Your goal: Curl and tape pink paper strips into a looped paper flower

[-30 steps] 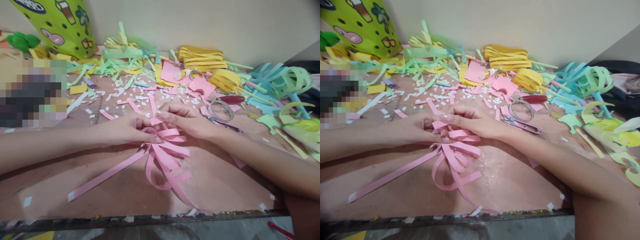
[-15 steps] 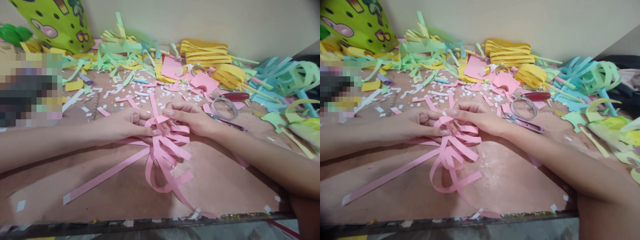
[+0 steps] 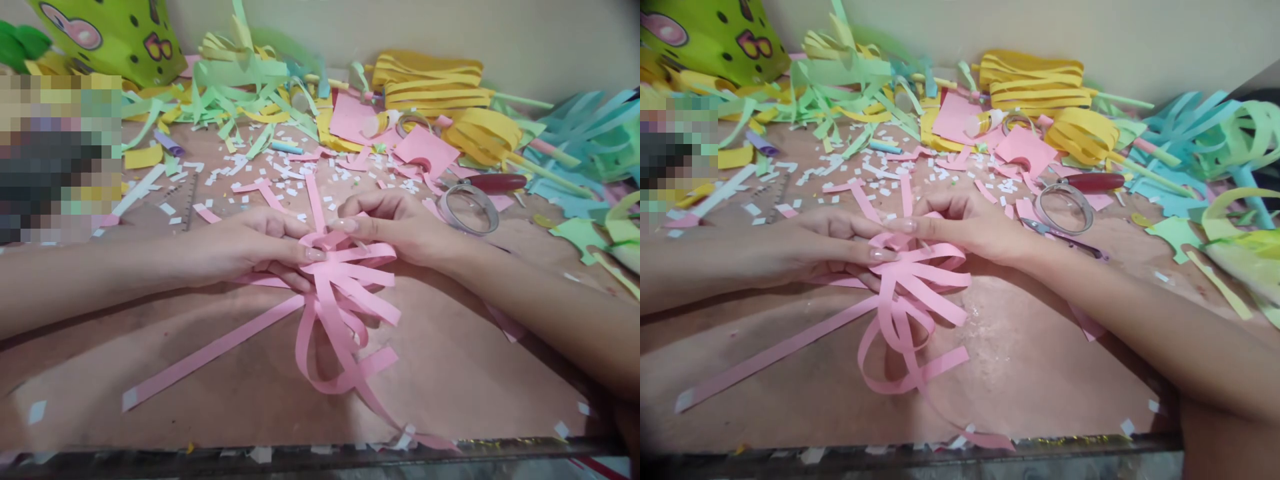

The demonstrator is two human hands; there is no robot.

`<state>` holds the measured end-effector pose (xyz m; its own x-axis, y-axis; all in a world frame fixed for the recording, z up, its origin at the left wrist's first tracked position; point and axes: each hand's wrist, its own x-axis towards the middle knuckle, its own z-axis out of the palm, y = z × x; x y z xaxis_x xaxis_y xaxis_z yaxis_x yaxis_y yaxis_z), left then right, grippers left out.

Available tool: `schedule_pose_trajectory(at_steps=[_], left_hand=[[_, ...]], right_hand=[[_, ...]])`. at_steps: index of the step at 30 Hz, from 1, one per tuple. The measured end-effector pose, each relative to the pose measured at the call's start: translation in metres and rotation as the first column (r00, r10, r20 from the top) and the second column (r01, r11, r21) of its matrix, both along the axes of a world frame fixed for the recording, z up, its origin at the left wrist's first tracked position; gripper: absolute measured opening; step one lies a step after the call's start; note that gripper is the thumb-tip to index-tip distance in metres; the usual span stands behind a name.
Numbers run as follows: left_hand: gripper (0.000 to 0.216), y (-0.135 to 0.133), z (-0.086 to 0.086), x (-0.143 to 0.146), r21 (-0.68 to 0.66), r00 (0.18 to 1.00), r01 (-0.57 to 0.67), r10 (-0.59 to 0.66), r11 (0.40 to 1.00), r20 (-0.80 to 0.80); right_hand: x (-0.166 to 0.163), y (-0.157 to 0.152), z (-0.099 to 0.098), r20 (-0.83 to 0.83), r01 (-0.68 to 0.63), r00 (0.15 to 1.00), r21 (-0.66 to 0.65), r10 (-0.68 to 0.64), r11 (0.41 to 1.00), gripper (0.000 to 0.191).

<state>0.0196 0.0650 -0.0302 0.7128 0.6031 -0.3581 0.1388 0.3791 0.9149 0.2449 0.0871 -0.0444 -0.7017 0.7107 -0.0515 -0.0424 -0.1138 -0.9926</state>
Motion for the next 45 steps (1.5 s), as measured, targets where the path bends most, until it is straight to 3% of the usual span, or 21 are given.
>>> schedule_pose_trajectory(at_steps=[5, 10, 16, 24, 32, 38, 45], left_hand=[[0.010, 0.005, 0.007, -0.004, 0.149, 0.996, 0.055, -0.044, 0.987, -0.079], [0.013, 0.007, 0.009, -0.005, 0.164, 0.992, 0.099, -0.084, 0.982, -0.096], [0.013, 0.001, 0.002, -0.001, 0.101, 0.998, 0.032, -0.027, 0.994, -0.051], [0.009, -0.003, 0.006, -0.001, 0.076, 0.998, 0.022, -0.018, 0.997, -0.052], [0.010, -0.002, 0.009, 0.000, -0.140, 0.999, -0.019, 0.012, 0.990, -0.053], [0.016, -0.008, 0.010, 0.003, -0.156, 0.994, -0.104, 0.100, 0.982, -0.033], [0.023, -0.012, 0.015, 0.008, -0.190, 0.984, -0.173, 0.164, 0.966, -0.064]], right_hand=[[0.003, 0.000, 0.007, 0.110, -0.041, 0.993, 0.082, 0.031, 0.996, 0.025], [0.004, 0.001, 0.009, 0.151, -0.027, 0.989, 0.158, 0.003, 0.987, 0.022], [0.004, 0.001, 0.007, 0.154, 0.025, 0.986, 0.213, -0.059, 0.977, 0.024], [0.003, -0.003, 0.007, 0.074, 0.050, 0.996, -0.052, -0.046, 0.997, 0.019], [0.006, 0.003, 0.010, 0.208, -0.041, 0.978, 0.167, 0.005, 0.985, 0.022], [0.007, 0.005, 0.012, 0.245, -0.148, 0.964, 0.183, 0.100, 0.972, 0.021], [0.008, 0.006, 0.009, 0.267, -0.161, 0.959, 0.225, 0.098, 0.961, 0.020]])
